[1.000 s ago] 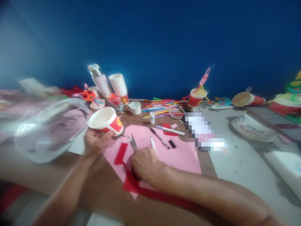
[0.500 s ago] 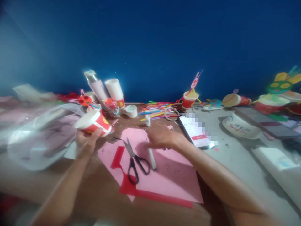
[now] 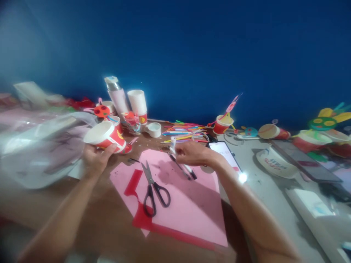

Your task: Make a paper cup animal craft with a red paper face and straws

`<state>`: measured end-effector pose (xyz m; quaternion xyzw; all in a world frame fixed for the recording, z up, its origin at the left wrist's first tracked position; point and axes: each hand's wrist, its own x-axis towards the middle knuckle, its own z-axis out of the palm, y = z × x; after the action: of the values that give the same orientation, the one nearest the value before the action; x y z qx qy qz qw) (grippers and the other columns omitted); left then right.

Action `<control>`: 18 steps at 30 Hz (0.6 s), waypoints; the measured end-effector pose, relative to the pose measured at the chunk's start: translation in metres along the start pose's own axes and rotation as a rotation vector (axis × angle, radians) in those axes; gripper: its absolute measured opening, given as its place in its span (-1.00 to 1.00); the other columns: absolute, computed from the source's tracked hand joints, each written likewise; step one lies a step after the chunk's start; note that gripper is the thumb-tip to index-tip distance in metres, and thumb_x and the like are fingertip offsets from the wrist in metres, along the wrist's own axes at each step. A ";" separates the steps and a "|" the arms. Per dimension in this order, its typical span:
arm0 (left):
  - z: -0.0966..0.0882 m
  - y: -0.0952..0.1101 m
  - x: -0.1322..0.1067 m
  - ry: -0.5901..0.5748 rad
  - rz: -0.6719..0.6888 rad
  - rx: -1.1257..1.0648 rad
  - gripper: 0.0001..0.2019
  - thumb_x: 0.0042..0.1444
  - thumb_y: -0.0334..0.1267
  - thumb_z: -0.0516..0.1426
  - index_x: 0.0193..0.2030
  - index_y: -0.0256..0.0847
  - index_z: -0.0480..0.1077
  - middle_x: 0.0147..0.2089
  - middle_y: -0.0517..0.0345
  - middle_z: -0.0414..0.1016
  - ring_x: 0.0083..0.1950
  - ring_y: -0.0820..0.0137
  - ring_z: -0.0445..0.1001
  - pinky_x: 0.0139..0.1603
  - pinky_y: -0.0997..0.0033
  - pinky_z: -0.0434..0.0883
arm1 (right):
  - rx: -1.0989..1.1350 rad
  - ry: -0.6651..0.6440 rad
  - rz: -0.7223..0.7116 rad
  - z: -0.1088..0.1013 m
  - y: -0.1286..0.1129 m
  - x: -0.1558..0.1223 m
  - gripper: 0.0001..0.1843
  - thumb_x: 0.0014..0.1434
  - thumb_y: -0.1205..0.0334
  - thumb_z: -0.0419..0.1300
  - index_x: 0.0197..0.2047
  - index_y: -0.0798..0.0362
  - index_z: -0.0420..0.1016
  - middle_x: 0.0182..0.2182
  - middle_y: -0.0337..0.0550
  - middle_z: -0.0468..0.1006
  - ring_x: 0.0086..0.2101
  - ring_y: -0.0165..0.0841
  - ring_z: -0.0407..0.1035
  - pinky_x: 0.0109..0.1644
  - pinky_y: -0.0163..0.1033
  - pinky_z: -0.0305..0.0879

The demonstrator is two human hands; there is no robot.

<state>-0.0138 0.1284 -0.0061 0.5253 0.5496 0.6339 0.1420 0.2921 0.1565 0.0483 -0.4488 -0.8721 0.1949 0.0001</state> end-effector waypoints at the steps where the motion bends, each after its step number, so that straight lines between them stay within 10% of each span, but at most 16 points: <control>1: 0.001 -0.001 0.000 -0.008 0.005 -0.002 -0.54 -0.22 -0.20 0.28 -0.12 -0.25 0.33 -0.17 0.04 0.48 -0.17 0.26 0.49 -0.19 0.31 0.46 | 0.050 0.003 -0.003 -0.003 0.000 -0.002 -0.89 0.02 0.25 0.03 -0.38 0.04 0.35 -0.49 -0.25 0.42 -0.49 -0.42 0.24 -0.46 -0.35 0.01; 12: -0.006 0.008 0.004 0.044 -0.103 0.085 -0.58 -0.21 -0.19 0.29 -0.17 -0.28 0.37 -0.24 0.06 0.51 -0.29 0.30 0.50 -0.25 0.33 0.45 | 0.057 0.191 -0.008 -0.001 0.002 -0.002 -0.68 0.21 0.05 -0.09 -0.12 0.01 0.36 -0.28 -0.15 0.49 -0.34 -0.32 0.31 -0.29 -0.29 0.12; 18: 0.006 0.007 -0.005 -0.276 -0.277 -0.060 -0.55 -0.18 -0.18 0.28 -0.13 -0.33 0.39 -0.21 -0.01 0.53 -0.22 0.22 0.52 -0.20 0.23 0.46 | 0.113 0.200 0.035 0.003 0.000 0.003 -0.54 0.17 -0.12 -0.06 -0.10 0.01 0.44 -0.34 -0.17 0.53 -0.37 -0.32 0.36 -0.32 -0.31 0.13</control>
<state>-0.0043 0.1250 -0.0037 0.5219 0.5728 0.5464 0.3176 0.2893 0.1575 0.0447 -0.4806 -0.8473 0.1981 0.1092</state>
